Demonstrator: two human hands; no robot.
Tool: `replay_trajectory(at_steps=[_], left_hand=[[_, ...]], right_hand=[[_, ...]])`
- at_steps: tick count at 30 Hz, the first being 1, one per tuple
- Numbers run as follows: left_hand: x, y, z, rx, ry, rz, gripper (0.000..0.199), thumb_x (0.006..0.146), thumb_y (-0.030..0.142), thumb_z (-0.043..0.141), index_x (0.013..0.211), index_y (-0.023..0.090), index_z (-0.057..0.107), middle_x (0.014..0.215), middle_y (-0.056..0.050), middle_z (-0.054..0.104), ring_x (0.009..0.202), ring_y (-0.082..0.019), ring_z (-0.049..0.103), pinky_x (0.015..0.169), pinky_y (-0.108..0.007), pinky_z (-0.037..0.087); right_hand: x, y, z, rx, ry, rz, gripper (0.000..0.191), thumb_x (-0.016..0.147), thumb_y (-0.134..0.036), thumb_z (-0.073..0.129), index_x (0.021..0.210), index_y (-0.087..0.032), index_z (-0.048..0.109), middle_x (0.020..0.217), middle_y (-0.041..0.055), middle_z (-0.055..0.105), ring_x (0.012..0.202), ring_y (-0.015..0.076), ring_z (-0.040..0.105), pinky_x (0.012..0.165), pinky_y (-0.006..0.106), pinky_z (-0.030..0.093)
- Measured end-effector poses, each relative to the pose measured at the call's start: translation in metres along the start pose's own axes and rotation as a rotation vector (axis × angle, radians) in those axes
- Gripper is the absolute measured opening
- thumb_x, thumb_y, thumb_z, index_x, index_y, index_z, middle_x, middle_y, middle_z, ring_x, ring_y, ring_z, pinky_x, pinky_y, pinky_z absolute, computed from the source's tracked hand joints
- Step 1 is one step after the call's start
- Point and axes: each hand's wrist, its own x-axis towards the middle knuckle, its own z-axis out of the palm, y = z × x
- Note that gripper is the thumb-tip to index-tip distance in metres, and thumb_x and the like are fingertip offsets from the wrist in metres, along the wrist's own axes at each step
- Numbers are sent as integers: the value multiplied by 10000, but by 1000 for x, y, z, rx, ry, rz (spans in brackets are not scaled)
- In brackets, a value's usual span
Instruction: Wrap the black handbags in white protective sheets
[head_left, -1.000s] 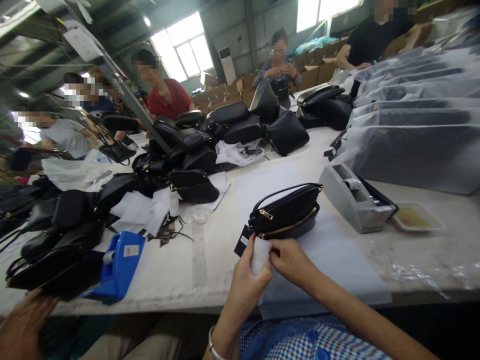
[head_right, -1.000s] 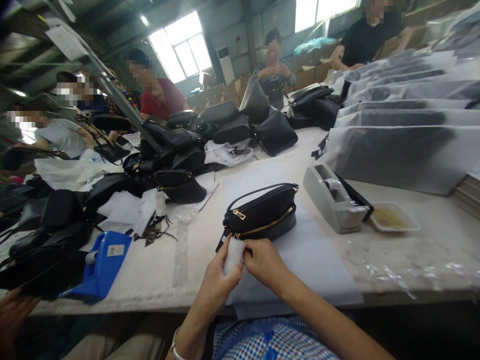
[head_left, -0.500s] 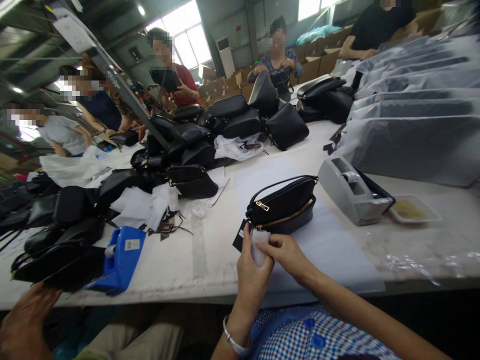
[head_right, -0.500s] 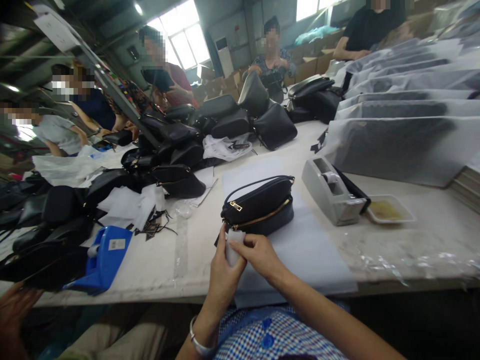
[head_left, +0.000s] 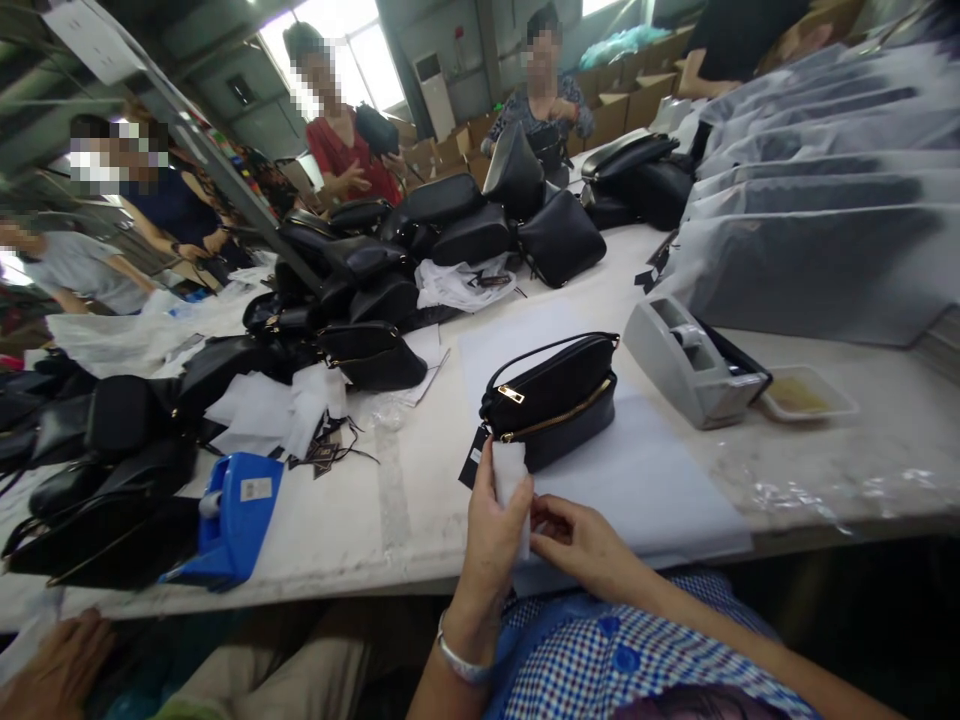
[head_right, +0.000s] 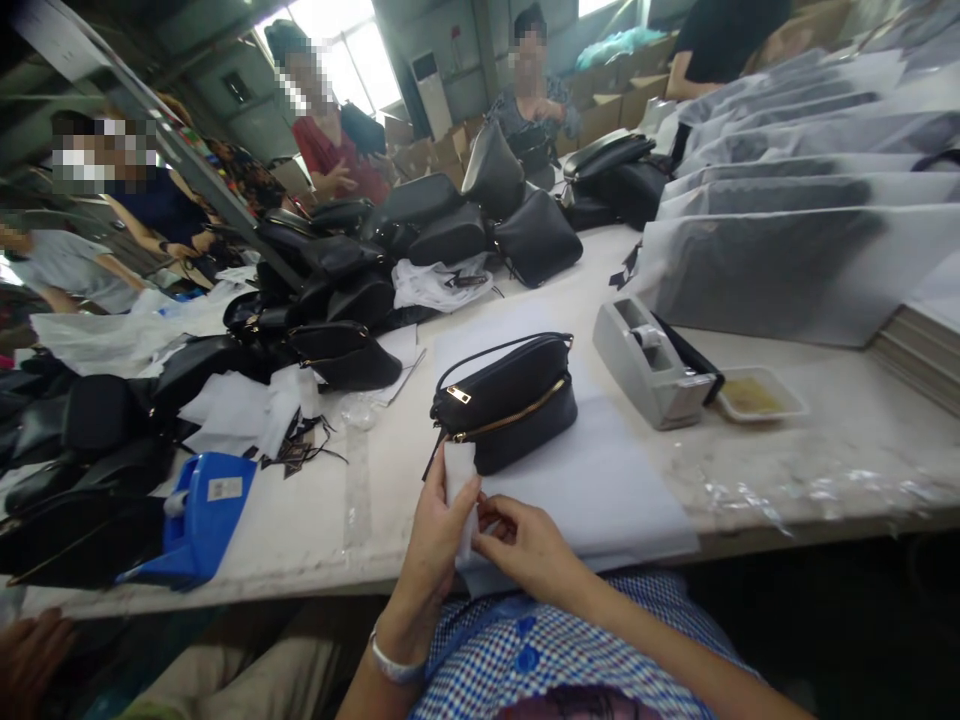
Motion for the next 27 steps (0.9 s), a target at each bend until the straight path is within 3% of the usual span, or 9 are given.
replay_trajectory(at_steps=[3,7,10,13,15,18,23,27], left_hand=[[-1,-2,3,15,9,46,701,870,325,621,1500,203,338,1516,-92,437,1380,-245,426,1158,-350,309],[-1,-7,8,83,86,82,713,892,335,599,1521,212,287,1572,-68,350,1445,-216,319,1190,-319,231],[1,-8,9,106,94,87,711,895,345,593,1521,205,285,1568,-70,358,1443,-212,323,1189,-312,231],[3,-7,9,114,75,100,724,884,348,607,1518,197,291,1561,-70,372,1430,-211,346,1186,-310,237],[3,-6,9,94,62,101,734,881,356,615,1521,210,286,1558,-62,378,1421,-214,363,1183,-318,246],[1,-5,7,5,37,46,738,895,411,608,1527,230,274,1566,-58,367,1421,-218,366,1169,-317,280],[-18,-10,-9,-297,53,-178,638,959,607,384,1492,258,359,1549,-61,399,1374,-218,443,1079,-310,419],[-41,-19,-23,-290,-31,-270,628,867,518,637,1378,177,510,1422,-135,547,1253,-274,563,1022,-344,472]], right_hand=[[4,-4,6,-148,90,-53,86,697,-159,588,777,-192,588,674,-22,602,595,126,513,549,237,392],[0,-7,9,-271,147,-107,63,693,-152,584,726,-200,561,628,-23,567,576,131,498,546,248,376],[-7,-7,4,-112,33,-109,54,774,-209,603,822,-185,606,744,12,628,674,158,568,613,262,446],[-11,-3,0,149,-118,-21,205,865,-363,606,950,-177,624,869,42,676,760,178,620,680,285,499],[-9,1,0,232,-124,32,296,881,-465,601,923,-173,631,830,43,684,747,181,632,661,287,501],[-5,4,0,256,-109,71,354,849,-529,641,853,-175,631,737,27,680,689,170,625,606,269,477],[-3,0,-5,175,-116,98,343,873,-526,621,849,-184,632,733,27,699,666,160,613,609,263,461],[-2,-1,-3,106,-93,67,346,878,-510,615,824,-171,659,721,24,680,694,165,614,652,267,470]])
